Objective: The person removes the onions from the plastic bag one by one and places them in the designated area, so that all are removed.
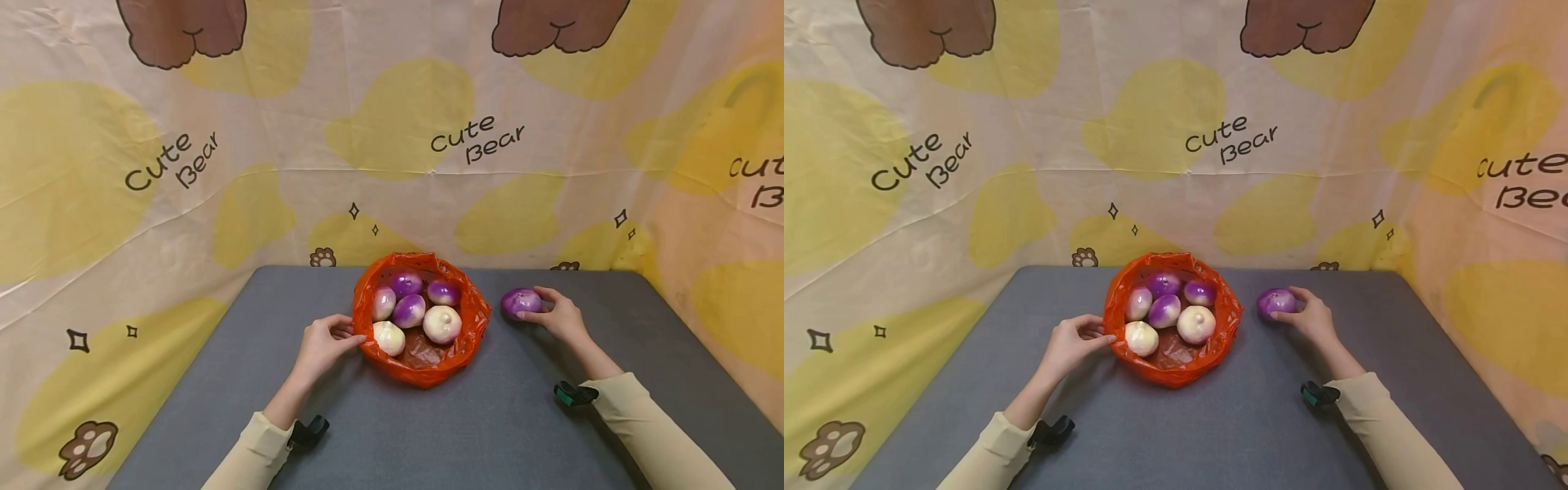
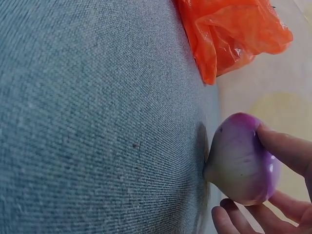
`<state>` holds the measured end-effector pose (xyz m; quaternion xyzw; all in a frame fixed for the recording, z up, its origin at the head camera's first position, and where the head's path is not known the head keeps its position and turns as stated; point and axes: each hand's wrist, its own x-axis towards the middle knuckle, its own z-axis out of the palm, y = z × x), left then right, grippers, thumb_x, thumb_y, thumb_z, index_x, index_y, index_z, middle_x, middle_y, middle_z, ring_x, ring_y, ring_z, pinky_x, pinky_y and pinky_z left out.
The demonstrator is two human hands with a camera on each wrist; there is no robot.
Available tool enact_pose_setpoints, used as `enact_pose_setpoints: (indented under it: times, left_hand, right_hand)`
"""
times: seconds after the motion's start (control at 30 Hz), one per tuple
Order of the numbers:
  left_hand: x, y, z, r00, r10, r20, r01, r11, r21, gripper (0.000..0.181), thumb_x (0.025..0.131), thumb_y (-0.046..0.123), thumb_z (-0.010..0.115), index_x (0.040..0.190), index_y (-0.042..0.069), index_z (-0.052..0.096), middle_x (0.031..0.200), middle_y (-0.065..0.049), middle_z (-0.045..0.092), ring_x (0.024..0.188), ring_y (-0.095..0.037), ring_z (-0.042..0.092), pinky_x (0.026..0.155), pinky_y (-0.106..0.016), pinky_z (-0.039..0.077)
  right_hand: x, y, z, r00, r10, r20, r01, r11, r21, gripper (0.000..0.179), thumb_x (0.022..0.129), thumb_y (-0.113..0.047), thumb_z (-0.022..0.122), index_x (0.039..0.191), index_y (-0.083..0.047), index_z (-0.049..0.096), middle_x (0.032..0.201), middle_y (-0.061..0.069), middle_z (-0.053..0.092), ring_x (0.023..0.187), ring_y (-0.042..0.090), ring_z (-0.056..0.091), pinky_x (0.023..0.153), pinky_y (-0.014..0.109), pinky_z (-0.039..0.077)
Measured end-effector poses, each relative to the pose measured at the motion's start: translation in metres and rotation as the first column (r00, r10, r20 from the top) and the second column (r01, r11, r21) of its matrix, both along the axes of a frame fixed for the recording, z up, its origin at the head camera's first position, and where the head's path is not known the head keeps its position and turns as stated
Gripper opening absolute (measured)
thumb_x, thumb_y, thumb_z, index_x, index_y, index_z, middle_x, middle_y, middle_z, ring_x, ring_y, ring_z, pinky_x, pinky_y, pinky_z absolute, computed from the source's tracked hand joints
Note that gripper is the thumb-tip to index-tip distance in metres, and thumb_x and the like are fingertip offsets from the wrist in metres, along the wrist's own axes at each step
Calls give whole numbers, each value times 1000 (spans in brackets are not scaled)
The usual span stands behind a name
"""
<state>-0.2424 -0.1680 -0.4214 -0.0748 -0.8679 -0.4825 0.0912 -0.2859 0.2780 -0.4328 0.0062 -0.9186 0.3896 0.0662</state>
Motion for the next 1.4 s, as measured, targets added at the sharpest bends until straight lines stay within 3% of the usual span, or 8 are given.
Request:
enact_pose_setpoints:
  times: [0.63, 0.9, 1.4]
  left_hand:
    - [2, -1, 3, 999, -3, -33, 2, 1000, -14, 30, 71, 19, 83, 95, 5, 71, 84, -6, 71, 71, -13, 67, 66, -24, 56]
    - [2, -2, 5, 1000, 10, -10, -10, 1000, -10, 29, 71, 19, 84, 94, 7, 71, 84, -5, 71, 71, -13, 67, 66, -23, 56]
    - [2, 0, 5, 1000, 6, -10, -6, 1000, 2, 29, 71, 18, 84, 95, 6, 71, 83, -6, 71, 71, -14, 67, 66, -23, 56]
  right_hand:
    - [-7, -3, -4, 999, -13, 33, 15, 997, -82, 80, 82, -37, 73, 141, 3, 37, 141, 29, 40, 121, 44, 50, 98, 53, 43]
    - [-6, -2, -4, 999, 1, 49, 3, 995, -99, 82, 82, -37, 73, 143, 2, 33, 143, 29, 38, 121, 45, 50, 98, 53, 44]
    - [8, 5, 9, 996, -9, 94, 15, 998, -58, 89, 83, -51, 67, 145, 2, 30, 144, 30, 36, 126, 46, 44, 96, 55, 45]
